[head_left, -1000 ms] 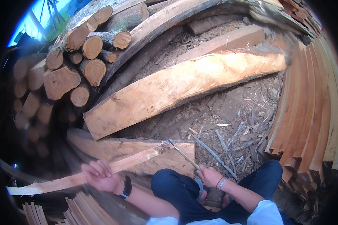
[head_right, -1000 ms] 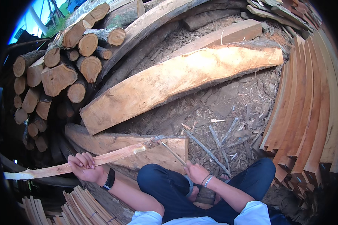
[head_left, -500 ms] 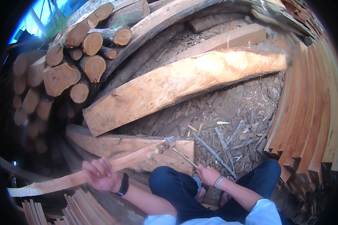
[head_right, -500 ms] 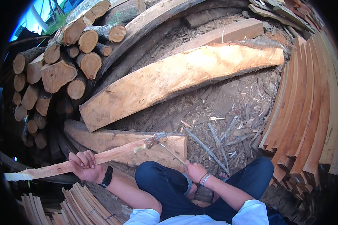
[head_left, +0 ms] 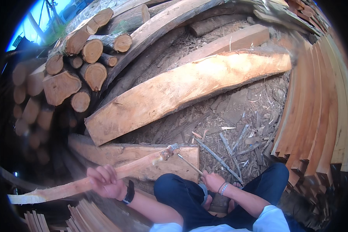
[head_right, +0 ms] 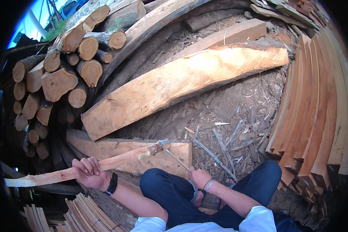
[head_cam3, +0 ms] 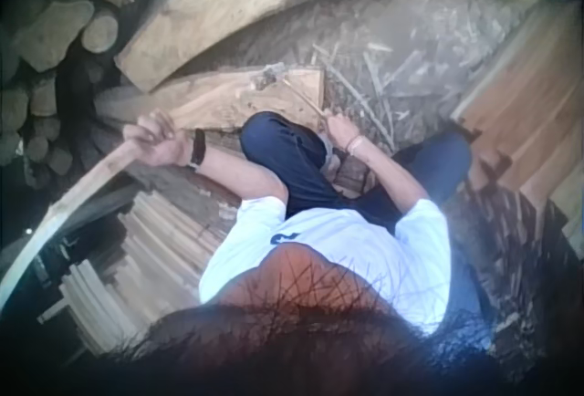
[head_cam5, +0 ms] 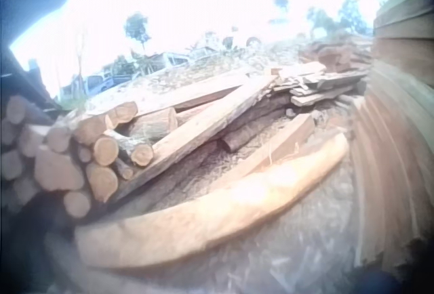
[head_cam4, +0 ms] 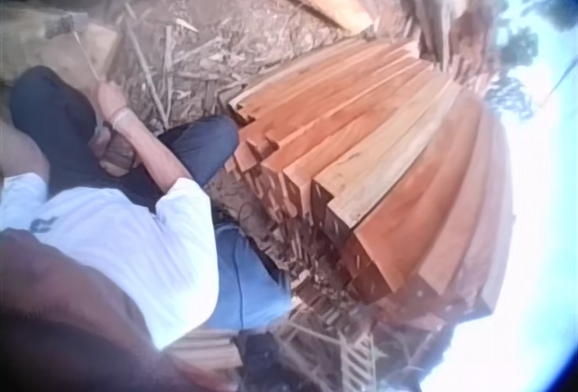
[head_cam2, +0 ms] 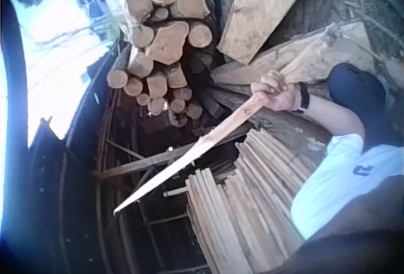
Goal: The person carves a strip of wood by hand using a drawknife while sitting on the ground in a lumber yard.
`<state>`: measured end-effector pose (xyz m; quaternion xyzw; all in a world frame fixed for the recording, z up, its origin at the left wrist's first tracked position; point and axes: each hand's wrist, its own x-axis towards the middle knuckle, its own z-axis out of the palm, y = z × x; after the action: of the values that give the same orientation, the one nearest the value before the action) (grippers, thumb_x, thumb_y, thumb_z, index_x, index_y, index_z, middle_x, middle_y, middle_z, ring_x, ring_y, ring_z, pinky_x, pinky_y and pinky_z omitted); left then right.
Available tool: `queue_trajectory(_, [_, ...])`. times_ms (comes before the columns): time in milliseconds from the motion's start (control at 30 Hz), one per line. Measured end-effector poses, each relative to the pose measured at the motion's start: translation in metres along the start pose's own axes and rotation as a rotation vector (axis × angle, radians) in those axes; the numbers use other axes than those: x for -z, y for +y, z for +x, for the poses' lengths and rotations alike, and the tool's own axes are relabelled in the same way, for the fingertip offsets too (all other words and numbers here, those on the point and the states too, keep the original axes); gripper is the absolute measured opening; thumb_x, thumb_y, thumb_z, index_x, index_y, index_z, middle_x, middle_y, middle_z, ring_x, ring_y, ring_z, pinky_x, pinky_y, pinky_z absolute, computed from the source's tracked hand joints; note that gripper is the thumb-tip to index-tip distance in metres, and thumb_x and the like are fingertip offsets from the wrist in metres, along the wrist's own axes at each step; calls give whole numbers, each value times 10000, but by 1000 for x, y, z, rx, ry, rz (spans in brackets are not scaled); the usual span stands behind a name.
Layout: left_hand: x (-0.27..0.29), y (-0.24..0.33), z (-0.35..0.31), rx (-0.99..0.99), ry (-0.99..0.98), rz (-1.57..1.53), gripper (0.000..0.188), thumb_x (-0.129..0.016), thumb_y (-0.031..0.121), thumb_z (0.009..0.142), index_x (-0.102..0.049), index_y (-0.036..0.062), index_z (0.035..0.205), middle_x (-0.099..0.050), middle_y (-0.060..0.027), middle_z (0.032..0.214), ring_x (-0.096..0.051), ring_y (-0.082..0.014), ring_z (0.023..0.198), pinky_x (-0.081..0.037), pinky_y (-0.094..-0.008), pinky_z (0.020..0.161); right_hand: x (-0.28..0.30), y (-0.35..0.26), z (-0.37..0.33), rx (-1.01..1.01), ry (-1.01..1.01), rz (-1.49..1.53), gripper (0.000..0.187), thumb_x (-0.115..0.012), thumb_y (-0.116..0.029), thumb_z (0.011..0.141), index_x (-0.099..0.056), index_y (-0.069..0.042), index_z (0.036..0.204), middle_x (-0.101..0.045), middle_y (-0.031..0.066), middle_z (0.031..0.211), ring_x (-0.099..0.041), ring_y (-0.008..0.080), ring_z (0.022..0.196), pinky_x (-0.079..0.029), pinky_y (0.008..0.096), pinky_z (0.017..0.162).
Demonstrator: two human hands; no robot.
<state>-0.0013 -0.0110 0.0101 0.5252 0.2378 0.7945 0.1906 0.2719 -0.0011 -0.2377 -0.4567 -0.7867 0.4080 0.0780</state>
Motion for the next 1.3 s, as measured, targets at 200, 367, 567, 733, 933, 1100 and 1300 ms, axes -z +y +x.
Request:
queue_trajectory(200, [-6,-3,-3,15,-5,-12,352,-368,327,966,-307,126,683,-307,24,492,-224,-68,366,-206,-201,368,4,-1,-5,-22,-17,-4,265,-436,-253,926,-408,9,949,-578,251,616,-588,451,623,-477,527,589])
queue_trajectory(367, [0,0,-1,4,16,0,343,-368,317,964,-308,126,685,-301,24,488,-224,-67,368,-204,-202,369,1,-11,-5,-16,-1,14,275,-425,-262,932,-406,11,953,-584,253,631,-591,452,640,-479,529,597])
queue_trajectory(567, [-7,-4,-1,13,19,-13,337,-370,307,962,-305,127,684,-285,27,478,-220,-67,365,-196,-200,364,-20,19,-3,-81,-28,-26,266,-412,-257,936,-422,8,962,-602,252,669,-606,443,654,-491,518,600])
queue_trajectory(733, [0,3,-1,-7,-13,24,340,-368,310,963,-303,126,684,-286,25,482,-218,-67,369,-181,-201,361,-19,17,3,-85,6,-31,258,-416,-252,933,-428,5,961,-596,263,664,-602,455,654,-490,518,596])
queue_trajectory(933, [-5,0,-2,-3,1,20,339,-364,308,964,-306,126,685,-292,27,484,-223,-65,369,-185,-200,359,26,-30,-8,-17,18,49,270,-422,-275,932,-433,-7,951,-577,261,634,-582,468,652,-478,534,600])
queue_trajectory(1100, [-1,-3,0,-15,38,12,339,-363,309,963,-306,128,682,-296,27,485,-225,-64,370,-185,-202,360,-6,-8,-5,-39,-16,25,261,-428,-270,929,-431,-9,941,-581,261,644,-582,465,650,-475,541,601])
queue_trajectory(1300, [-6,-4,0,2,40,-7,340,-366,308,963,-304,129,680,-293,27,481,-225,-64,368,-192,-205,360,2,-12,-12,-18,30,-3,310,-406,-293,938,-468,9,907,-598,254,640,-609,445,638,-495,528,582])
